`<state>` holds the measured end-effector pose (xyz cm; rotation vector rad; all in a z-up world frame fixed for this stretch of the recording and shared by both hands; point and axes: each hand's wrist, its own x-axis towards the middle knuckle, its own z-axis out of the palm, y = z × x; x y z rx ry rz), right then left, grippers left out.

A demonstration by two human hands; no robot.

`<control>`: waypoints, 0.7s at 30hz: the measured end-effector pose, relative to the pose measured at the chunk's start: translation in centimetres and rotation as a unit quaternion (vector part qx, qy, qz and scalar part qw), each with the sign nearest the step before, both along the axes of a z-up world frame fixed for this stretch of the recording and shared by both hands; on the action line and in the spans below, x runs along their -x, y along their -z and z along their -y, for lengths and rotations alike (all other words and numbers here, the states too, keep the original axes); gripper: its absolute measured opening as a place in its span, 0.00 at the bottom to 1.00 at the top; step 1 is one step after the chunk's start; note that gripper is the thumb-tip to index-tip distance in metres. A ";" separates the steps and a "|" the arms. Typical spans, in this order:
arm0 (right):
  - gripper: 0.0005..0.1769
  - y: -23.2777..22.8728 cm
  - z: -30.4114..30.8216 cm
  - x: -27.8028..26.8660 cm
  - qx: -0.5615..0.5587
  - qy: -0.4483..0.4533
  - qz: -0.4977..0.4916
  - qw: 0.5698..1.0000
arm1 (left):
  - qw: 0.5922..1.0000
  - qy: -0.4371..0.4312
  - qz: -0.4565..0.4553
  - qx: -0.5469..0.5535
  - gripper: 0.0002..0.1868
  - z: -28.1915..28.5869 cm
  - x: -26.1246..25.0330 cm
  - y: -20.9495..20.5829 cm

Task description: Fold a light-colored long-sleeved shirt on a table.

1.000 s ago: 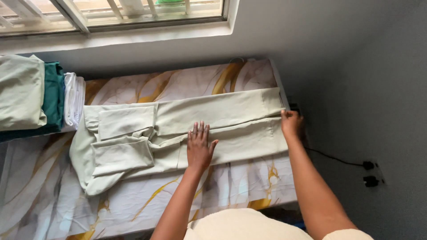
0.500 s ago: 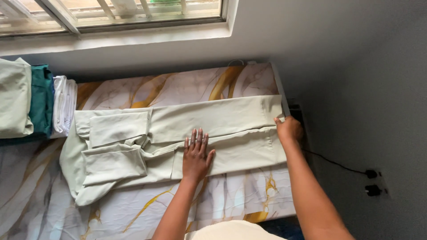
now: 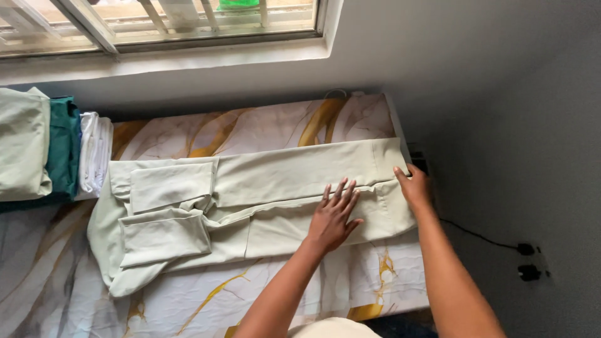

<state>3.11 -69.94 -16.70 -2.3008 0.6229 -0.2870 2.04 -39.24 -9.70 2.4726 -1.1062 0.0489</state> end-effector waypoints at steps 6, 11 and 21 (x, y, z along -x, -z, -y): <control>0.29 -2.0 -2.0 -0.5 0.083 0.021 0.032 0.996 | 0.999 0.034 0.007 0.041 0.39 1.1 -0.5 2.4; 0.23 -9.6 -12.0 -1.5 0.166 -0.058 -0.006 0.984 | 0.994 -0.017 -0.035 0.099 0.31 1.8 0.4 2.2; 0.30 -5.0 -21.4 -4.7 0.184 -0.080 -0.188 0.962 | 0.463 -0.260 -0.660 0.532 0.35 -1.1 -1.5 12.3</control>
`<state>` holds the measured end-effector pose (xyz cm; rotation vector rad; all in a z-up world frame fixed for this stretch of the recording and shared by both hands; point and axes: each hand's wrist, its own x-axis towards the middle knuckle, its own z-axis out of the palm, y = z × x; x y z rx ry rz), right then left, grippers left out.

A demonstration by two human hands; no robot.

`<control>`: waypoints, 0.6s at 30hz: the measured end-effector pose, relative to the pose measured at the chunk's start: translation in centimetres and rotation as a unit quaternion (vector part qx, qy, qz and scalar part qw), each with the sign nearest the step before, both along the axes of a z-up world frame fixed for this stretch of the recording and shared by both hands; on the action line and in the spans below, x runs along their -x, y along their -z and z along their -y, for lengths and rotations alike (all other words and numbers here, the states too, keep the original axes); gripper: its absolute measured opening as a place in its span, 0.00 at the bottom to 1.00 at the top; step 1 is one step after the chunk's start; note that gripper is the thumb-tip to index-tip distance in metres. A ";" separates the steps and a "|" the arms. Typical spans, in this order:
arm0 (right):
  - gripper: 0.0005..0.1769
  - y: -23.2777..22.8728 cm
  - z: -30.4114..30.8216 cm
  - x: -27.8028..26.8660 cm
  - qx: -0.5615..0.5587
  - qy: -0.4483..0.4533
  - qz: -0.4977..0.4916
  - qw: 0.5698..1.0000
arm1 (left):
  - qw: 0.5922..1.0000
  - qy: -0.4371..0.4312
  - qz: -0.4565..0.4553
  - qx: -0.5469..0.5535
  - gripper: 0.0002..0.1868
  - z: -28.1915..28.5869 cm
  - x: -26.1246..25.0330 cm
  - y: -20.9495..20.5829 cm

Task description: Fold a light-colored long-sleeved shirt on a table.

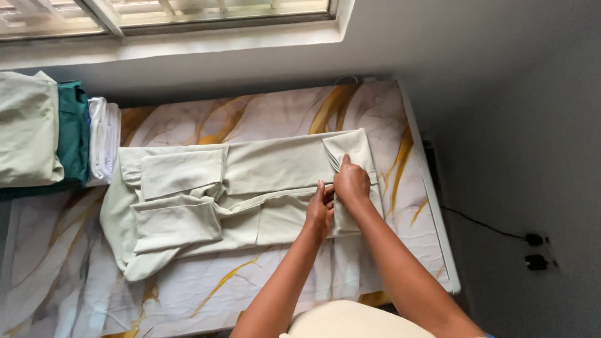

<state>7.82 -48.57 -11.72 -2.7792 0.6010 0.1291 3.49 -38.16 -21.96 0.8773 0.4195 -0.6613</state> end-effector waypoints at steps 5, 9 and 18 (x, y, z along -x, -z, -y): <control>0.29 0.9 0.7 -0.9 -0.016 0.021 0.006 1.000 | 0.999 0.021 -0.039 0.011 0.37 -0.5 -0.3 -3.0; 0.34 -5.7 -0.7 0.6 -0.129 0.036 -0.007 0.991 | 0.999 0.017 -0.033 -0.012 0.38 0.3 -0.6 2.9; 0.25 -3.8 6.2 4.6 -0.193 0.102 0.140 0.966 | 0.991 0.070 -0.030 -0.109 0.15 -0.6 0.1 -2.8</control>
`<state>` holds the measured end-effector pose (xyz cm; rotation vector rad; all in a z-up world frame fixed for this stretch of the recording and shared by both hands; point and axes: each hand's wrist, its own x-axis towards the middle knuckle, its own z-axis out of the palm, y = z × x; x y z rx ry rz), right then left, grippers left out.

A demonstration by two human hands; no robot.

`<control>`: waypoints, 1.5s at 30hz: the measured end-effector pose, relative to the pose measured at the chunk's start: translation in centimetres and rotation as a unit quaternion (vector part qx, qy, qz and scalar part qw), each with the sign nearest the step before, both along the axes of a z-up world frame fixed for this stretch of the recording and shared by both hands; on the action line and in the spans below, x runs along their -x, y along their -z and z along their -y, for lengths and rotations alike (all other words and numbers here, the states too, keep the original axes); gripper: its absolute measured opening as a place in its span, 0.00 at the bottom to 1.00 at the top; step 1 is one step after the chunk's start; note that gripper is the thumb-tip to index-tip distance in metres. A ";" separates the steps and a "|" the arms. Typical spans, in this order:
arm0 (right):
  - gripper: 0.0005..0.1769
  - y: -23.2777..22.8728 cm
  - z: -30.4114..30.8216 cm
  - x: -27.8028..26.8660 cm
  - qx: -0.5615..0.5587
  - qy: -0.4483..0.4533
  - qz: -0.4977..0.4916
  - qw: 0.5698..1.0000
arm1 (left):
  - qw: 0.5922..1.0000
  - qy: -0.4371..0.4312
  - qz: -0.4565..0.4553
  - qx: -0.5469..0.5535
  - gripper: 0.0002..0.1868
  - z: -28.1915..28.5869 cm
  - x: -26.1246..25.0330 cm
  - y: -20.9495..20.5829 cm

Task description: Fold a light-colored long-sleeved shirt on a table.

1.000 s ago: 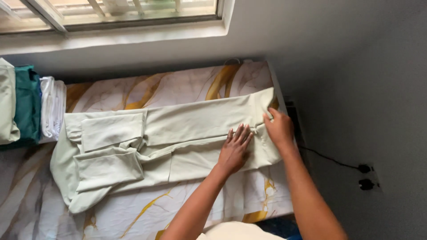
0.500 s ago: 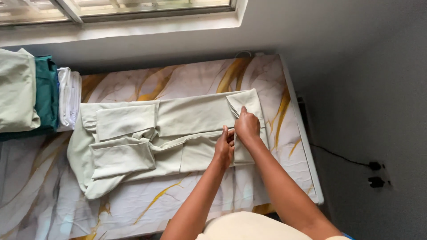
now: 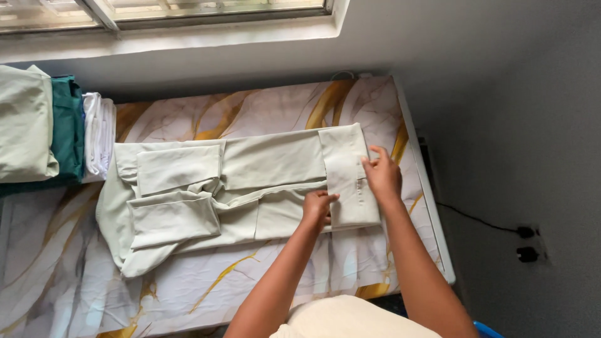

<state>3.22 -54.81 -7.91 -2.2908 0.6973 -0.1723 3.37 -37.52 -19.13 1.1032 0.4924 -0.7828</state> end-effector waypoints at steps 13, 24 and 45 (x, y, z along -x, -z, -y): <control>0.28 2.9 0.3 4.6 0.061 0.005 0.036 0.997 | 0.909 0.102 0.245 -0.321 0.15 -1.5 2.3 -6.9; 0.28 3.3 -0.2 -1.8 0.208 -0.189 0.147 0.948 | 0.545 0.218 0.654 -0.477 0.36 -1.5 1.2 -9.8; 0.23 5.0 0.0 1.7 0.149 0.015 0.050 0.987 | 0.519 0.282 0.650 -0.478 0.41 -3.0 1.3 -7.3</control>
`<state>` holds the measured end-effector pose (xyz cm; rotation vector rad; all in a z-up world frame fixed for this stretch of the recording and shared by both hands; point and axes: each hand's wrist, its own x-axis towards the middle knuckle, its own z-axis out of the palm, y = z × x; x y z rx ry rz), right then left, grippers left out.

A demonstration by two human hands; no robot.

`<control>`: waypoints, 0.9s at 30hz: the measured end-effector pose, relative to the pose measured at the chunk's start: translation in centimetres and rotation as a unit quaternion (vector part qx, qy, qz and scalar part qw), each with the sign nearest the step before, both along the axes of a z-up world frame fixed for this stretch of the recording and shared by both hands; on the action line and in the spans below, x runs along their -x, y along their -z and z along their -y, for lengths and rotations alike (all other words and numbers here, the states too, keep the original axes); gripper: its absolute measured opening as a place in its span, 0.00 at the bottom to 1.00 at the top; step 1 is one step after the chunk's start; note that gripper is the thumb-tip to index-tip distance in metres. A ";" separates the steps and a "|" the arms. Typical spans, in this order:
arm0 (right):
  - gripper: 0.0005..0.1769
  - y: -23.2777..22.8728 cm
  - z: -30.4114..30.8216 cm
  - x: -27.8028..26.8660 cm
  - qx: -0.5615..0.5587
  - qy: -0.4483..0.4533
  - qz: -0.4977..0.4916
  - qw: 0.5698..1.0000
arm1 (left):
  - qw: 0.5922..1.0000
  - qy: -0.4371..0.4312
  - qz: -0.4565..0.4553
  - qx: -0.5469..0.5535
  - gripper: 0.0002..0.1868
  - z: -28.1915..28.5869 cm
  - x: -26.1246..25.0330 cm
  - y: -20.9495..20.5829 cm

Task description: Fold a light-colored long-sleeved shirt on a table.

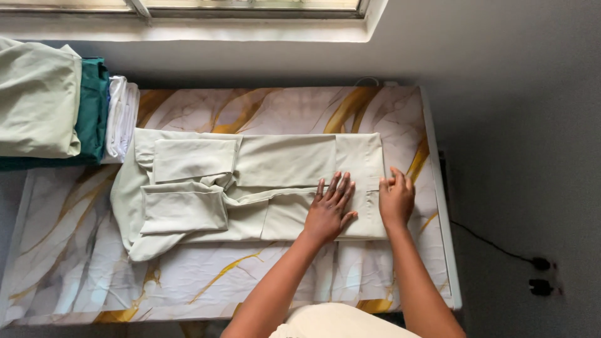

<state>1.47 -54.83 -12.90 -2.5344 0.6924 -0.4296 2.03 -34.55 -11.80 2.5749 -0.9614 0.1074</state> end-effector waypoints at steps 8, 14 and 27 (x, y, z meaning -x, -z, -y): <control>0.26 3.5 2.7 -0.3 -0.130 0.005 -0.038 0.991 | 0.999 0.013 -0.008 0.030 0.41 0.1 -0.2 0.4; 0.32 2.0 1.9 -1.4 -0.160 0.002 -0.110 0.981 | 0.996 -0.002 -0.078 -0.036 0.43 0.5 -0.3 -2.8; 0.33 -1.9 0.4 -0.9 -0.374 -0.020 -0.068 0.925 | 0.931 -0.114 -0.178 0.296 0.28 3.9 1.2 -2.0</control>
